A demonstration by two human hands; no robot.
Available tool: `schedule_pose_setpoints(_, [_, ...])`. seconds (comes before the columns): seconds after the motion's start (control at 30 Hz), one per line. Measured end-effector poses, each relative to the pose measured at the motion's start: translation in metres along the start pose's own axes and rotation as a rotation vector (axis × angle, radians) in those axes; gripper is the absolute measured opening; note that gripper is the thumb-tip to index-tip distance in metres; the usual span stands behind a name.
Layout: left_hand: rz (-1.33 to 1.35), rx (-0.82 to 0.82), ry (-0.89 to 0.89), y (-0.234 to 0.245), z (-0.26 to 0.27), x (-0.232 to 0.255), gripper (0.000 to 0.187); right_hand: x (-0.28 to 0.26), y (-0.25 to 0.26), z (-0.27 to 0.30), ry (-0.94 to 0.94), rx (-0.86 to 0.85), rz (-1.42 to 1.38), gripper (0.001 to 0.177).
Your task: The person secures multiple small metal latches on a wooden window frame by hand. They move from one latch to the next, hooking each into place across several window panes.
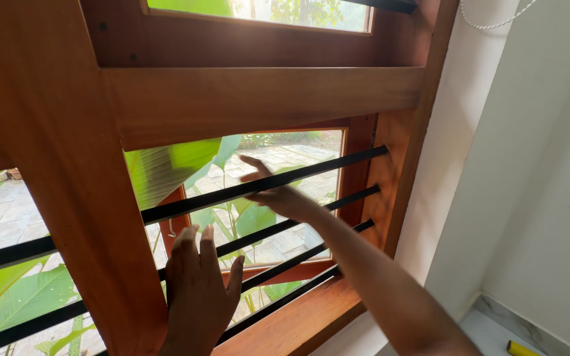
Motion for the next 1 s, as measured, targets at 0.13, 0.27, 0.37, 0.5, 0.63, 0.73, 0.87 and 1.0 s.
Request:
schedule_pose_setpoints(0.13, [0.038, -0.056, -0.022, -0.003, 0.004, -0.004, 0.069, -0.03, -0.057, -0.063, 0.128, 0.133, -0.062, 0.111])
schedule_pose_setpoints(0.27, [0.005, -0.083, -0.047, -0.012, 0.008, -0.007, 0.069, -0.039, -0.08, -0.115, 0.282, 0.396, 0.223, 0.104])
schedule_pose_setpoints(0.37, [-0.007, -0.12, -0.065, -0.021, 0.012, -0.01, 0.069, -0.029, -0.096, -0.131, 0.362, 0.597, 0.842, 0.085])
schedule_pose_setpoints(0.5, [-0.024, -0.237, -0.073, -0.036, 0.01, -0.018, 0.07, -0.017, -0.102, -0.159, 0.602, 0.749, 1.274, 0.043])
schedule_pose_setpoints(0.63, [-0.092, -0.281, -0.133, -0.049, 0.012, -0.024, 0.07, -0.003, -0.099, -0.199, 0.535, 0.561, 1.166, 0.023])
schedule_pose_setpoints(0.73, [-0.167, -0.375, -0.144, -0.062, 0.014, -0.028, 0.068, -0.01, -0.103, -0.211, 0.574, 0.548, 0.994, 0.018])
schedule_pose_setpoints(0.87, [-0.237, -0.425, -0.144, -0.076, 0.011, -0.032, 0.063, -0.025, -0.112, -0.215, 0.409, 0.524, 0.701, 0.022])
schedule_pose_setpoints(1.0, [-0.201, -0.318, -0.16, -0.077, 0.011, -0.032, 0.058, -0.031, -0.138, -0.207, 0.3, 0.328, 0.774, 0.043])
Point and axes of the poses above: each hand's wrist, its own z-axis away from the middle knuckle, its own y-axis out of the back of the hand, x = y × z, the point moved 5 cm from there along -z, towards the middle knuckle, and after that the axes turned 3 degrees about x, right-handed, at the moved point
